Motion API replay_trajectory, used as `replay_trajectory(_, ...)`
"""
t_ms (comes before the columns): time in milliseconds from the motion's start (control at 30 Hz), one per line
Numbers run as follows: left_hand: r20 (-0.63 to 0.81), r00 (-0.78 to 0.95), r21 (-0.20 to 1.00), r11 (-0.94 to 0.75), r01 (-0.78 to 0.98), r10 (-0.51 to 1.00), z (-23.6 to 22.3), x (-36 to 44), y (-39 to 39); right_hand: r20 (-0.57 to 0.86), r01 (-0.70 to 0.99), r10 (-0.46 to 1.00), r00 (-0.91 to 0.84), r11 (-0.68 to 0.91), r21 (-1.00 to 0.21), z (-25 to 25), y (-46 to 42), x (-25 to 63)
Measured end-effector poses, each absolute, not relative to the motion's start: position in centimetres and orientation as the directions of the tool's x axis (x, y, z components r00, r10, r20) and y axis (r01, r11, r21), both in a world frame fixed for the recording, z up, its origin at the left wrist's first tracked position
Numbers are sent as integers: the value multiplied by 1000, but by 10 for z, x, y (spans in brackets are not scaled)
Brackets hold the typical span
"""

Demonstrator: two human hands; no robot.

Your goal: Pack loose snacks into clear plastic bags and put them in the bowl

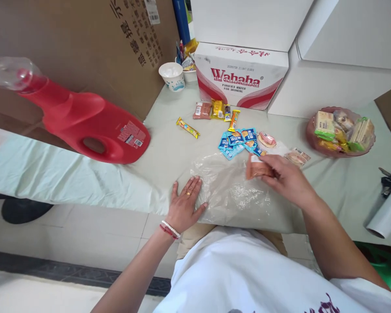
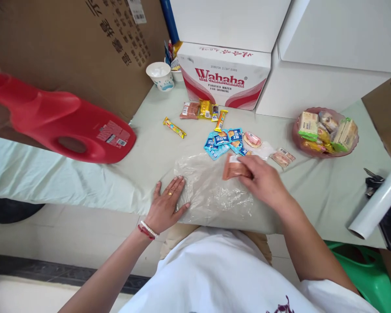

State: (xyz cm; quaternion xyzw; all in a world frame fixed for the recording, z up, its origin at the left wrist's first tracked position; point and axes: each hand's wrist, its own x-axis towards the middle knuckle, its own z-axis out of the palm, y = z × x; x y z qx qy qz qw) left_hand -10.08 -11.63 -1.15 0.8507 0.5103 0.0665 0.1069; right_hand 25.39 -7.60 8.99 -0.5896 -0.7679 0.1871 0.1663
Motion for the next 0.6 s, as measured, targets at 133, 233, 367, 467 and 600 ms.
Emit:
replay_trajectory(133, 4, 464, 240, -452, 860, 886, -12, -103, -117, -75, 794, 888, -454, 366, -486, 71, -84, 197)
replay_trajectory(233, 11, 452, 240, -441, 865, 892, -13, -105, -118, -211, 824, 838, -503, 392, -409, 46, -87, 178)
replay_trajectory(367, 73, 413, 253, -418, 872, 908, -15, -107, -121, -76, 738, 849, -522, 406, -540, 33, -106, 205)
replay_trajectory(467, 200, 402, 232, -441, 867, 894, -11, -112, -125, 67, 639, 830, -554, 475, -605, 35, -135, 238)
replay_trajectory(600, 183, 667, 322, -685, 653, 722, 3, -122, -126, 97, 666, 818, -566, 524, -530, 21, -172, 259)
